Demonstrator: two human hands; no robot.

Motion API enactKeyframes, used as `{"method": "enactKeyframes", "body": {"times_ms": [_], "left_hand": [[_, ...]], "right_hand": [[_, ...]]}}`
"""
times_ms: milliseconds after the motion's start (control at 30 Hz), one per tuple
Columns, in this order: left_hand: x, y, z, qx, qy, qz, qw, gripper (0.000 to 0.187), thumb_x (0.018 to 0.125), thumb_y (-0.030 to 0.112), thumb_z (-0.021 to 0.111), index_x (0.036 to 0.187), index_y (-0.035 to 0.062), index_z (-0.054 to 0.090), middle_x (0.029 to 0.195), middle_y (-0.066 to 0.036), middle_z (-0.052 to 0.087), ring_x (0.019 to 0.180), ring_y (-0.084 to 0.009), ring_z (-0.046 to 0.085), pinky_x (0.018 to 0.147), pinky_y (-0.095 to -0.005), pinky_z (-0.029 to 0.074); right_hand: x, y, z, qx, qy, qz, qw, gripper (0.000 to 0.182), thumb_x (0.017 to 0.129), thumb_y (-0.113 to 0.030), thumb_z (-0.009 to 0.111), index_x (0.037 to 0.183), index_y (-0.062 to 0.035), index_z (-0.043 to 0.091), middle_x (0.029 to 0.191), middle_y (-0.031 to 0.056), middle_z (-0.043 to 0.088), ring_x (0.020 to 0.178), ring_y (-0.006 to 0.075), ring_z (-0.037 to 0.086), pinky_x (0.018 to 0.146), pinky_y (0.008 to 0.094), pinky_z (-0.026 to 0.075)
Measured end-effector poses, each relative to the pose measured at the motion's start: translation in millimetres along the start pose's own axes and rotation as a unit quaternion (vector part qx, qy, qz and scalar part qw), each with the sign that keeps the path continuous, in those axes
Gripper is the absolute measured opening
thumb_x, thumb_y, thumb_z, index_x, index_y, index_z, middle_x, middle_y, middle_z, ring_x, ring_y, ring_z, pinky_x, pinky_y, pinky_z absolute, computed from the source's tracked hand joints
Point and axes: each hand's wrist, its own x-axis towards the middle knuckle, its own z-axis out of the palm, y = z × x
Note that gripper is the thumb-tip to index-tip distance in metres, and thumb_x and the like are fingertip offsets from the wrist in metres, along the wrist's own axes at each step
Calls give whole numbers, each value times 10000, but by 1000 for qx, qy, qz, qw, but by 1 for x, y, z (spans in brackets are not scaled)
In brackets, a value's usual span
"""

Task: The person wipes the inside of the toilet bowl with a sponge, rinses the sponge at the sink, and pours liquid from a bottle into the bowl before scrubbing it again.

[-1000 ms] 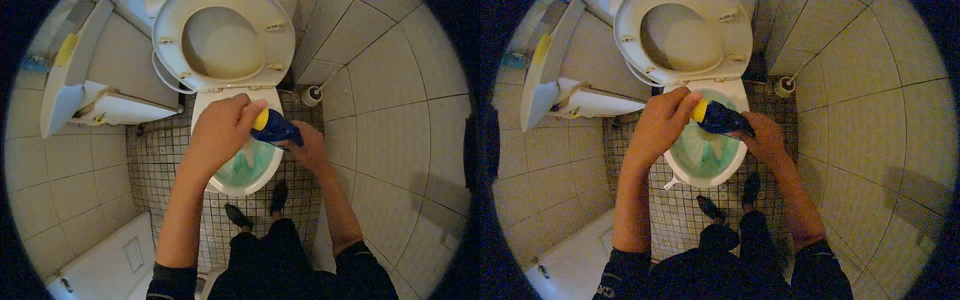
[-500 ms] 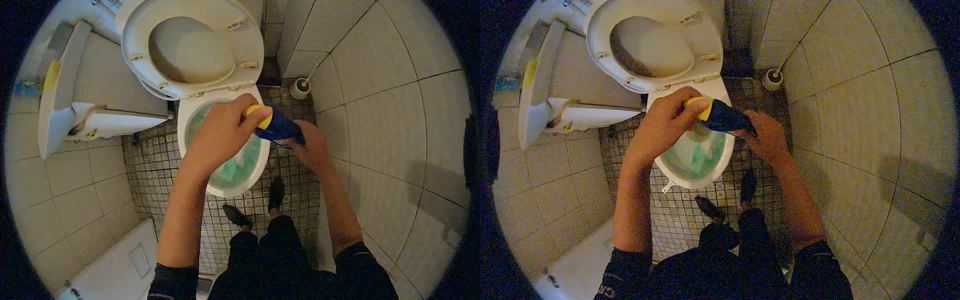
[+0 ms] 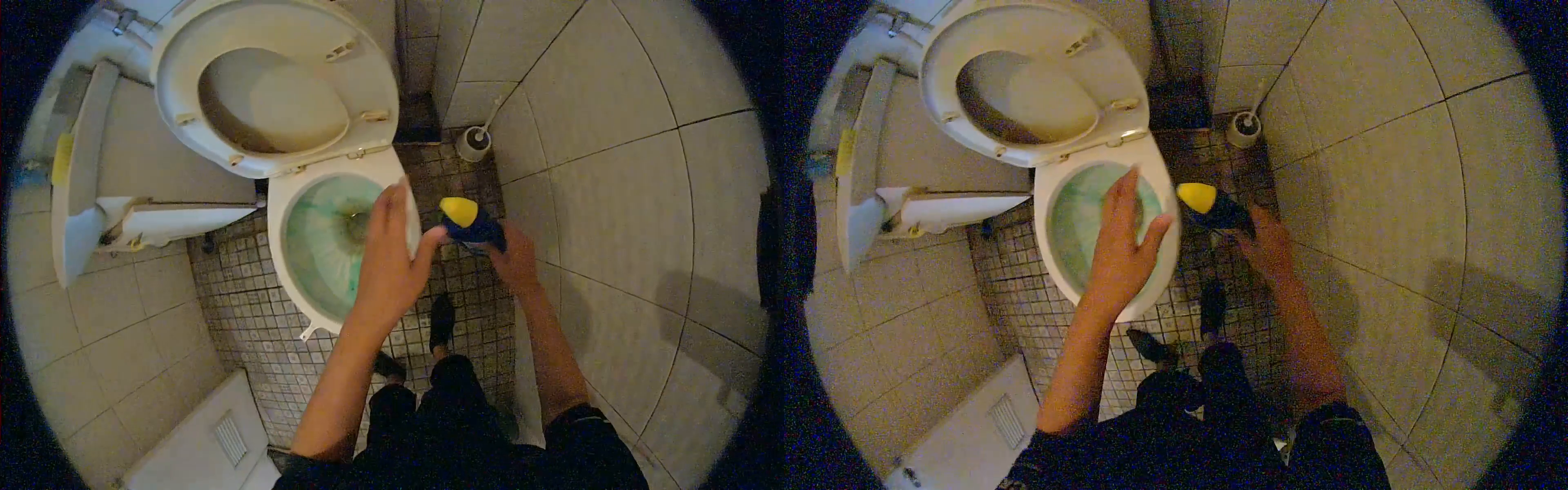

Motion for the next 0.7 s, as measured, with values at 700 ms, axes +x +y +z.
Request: {"method": "enactKeyframes", "body": {"times_ms": [700], "left_hand": [[-176,-232,-1,33,279,-211,936,377,872,172,428,1186,-29,371,1176,-166,430,1092,-246,418,945,-358,325]], "right_hand": [[114,498,346,-218,272,313,884,509,711,-208,616,1118,45,442,1115,211,490,1007,373,464,879,413,358]]}}
